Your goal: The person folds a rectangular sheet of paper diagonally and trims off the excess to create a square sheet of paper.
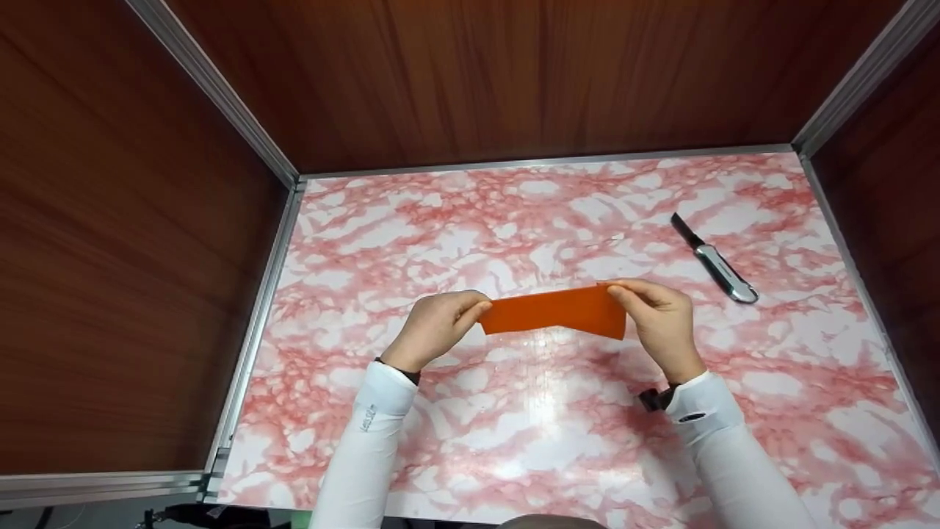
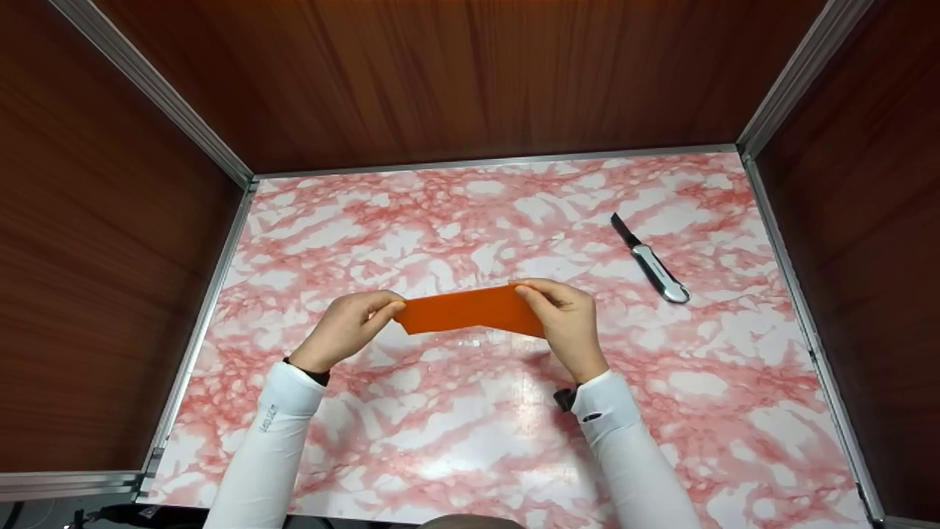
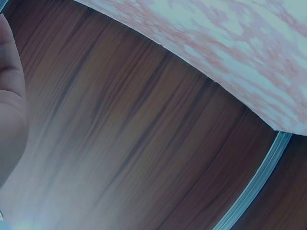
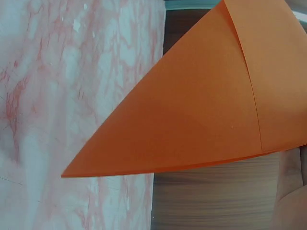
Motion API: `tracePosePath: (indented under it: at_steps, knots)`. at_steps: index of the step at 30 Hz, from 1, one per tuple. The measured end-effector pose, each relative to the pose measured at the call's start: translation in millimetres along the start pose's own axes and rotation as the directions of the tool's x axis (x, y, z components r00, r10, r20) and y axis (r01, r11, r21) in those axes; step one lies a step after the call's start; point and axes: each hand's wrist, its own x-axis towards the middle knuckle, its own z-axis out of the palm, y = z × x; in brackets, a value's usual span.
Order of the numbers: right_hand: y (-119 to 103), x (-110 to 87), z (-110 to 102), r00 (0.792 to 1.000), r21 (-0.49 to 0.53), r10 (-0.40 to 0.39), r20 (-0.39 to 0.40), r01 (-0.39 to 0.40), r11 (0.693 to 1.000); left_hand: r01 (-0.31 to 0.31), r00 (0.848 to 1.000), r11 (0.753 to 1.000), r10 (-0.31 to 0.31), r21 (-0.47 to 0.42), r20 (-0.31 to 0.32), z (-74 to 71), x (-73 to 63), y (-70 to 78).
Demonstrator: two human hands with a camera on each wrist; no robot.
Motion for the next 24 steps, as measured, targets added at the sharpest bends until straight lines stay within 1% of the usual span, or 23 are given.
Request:
tracePosePath:
  at_steps: [2,4,7,10,12,14,17,20,21,24]
  knots:
    - [0,-0.1,0,1.0,0.007,0.01,-0.014,-0.01,1.0,0.028,0.999,0.998,-0.029,-0.062,-0.02,0.3,-1.4,-1.7]
    - [0,-0.6,0,0.999,0.008,0.02,-0.025,-0.02,1.0,0.06,0.996,0.989,-0.067,-0.138,-0.05,1.4,-2.6,-4.1]
    - [-1,-1.7,0,0.999,0.001,0.026,-0.035,-0.026,1.0,0.096,0.987,0.962,-0.126,-0.255,-0.104,2.9,-4.1,-7.3]
    - [0,-2.8,-1,0.999,-0.003,0.032,-0.025,-0.032,0.999,0.112,0.976,0.934,-0.167,-0.34,-0.138,3.8,-4.9,-9.7]
    - [0,-3.2,-2,0.999,-0.013,0.042,-0.017,-0.042,0.999,0.125,0.972,0.911,-0.192,-0.392,-0.136,4.2,-4.8,-10.4]
    - [2,-2.7,-3,0.998,-0.032,0.067,-0.004,-0.067,0.997,0.136,0.969,0.885,-0.212,-0.445,-0.124,4.7,-4.4,-11.3]
    - [4,-1.5,-6,0.993,-0.059,0.12,0.013,-0.119,0.991,0.152,0.968,0.841,-0.232,-0.519,-0.094,6.1,-3.0,-12.5]
    - [4,-0.2,-7,0.984,-0.061,0.175,0.023,-0.174,0.983,0.171,0.963,0.808,-0.257,-0.563,-0.076,9.1,-1.1,-13.0]
    - [4,0.1,-7,0.982,-0.052,0.189,0.022,-0.188,0.981,0.179,0.96,0.8,-0.269,-0.573,-0.075,10.7,-0.2,-13.0]
    - [3,1.4,-5,0.974,0.002,0.225,0.01,-0.225,0.974,0.211,0.944,0.768,-0.321,-0.605,-0.079,16.4,2.8,-13.0]
